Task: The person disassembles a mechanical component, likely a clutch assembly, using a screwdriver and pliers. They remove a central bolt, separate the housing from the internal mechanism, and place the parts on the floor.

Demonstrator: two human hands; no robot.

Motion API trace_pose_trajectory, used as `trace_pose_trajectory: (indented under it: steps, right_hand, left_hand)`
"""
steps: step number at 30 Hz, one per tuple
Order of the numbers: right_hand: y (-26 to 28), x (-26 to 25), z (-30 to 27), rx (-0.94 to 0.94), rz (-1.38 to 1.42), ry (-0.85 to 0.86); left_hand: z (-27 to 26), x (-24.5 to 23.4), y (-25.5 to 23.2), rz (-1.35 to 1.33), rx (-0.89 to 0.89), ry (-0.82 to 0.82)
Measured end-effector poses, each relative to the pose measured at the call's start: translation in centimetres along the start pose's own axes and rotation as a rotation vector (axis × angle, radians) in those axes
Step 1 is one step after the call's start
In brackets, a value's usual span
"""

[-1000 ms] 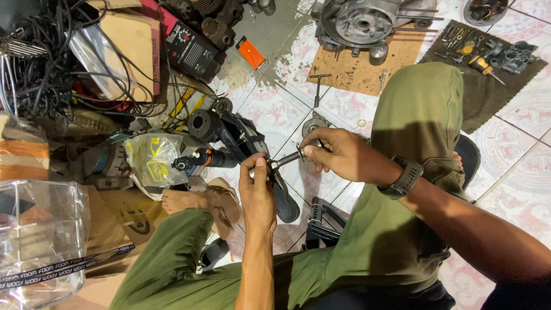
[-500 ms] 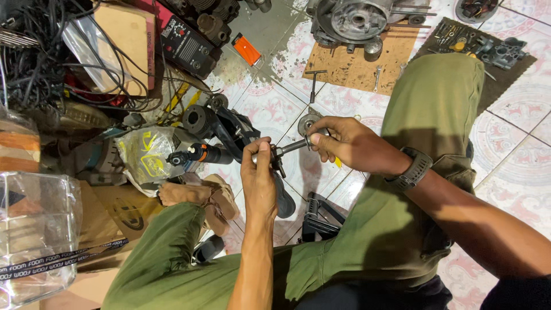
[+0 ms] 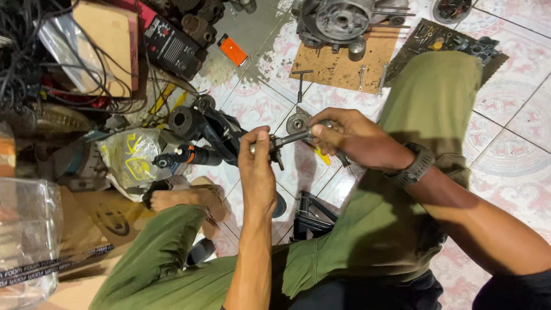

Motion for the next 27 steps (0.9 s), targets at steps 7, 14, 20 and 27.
trace_pose_trajectory:
  steps: [7,14,20,27]
  right_hand:
    - [0.4,-0.7,-1.8,0.083,-0.052,-0.079]
    - [0.4,-0.7,-2.5,0.069,-0.011,-0.141]
    - [-1.6,-0.7,-1.8,-0.023,0.254,-0.109]
    - [-3.1,0.3,-1.5,-0.038,0.516,-0.123]
  left_hand:
    - [-0.3,0.8,0.1,-0.030,-0.002,0.015]
    - [-0.5,1.1,-1.1,-0.009,0.034,0.060]
    - [0.4,-0.7,0.1,-0.132,0.176,0.008]
    - [1.8,0.2,-4.7,-0.082,0.311,0.200]
Point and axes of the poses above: each hand's wrist, its own z-axis towards the middle knuckle, its own x-axis out of the palm, y = z × x, the point moved 10 cm from there along z, towards the middle knuckle, and after that the axes turned 15 degrees about x, right-handed, at the moved point
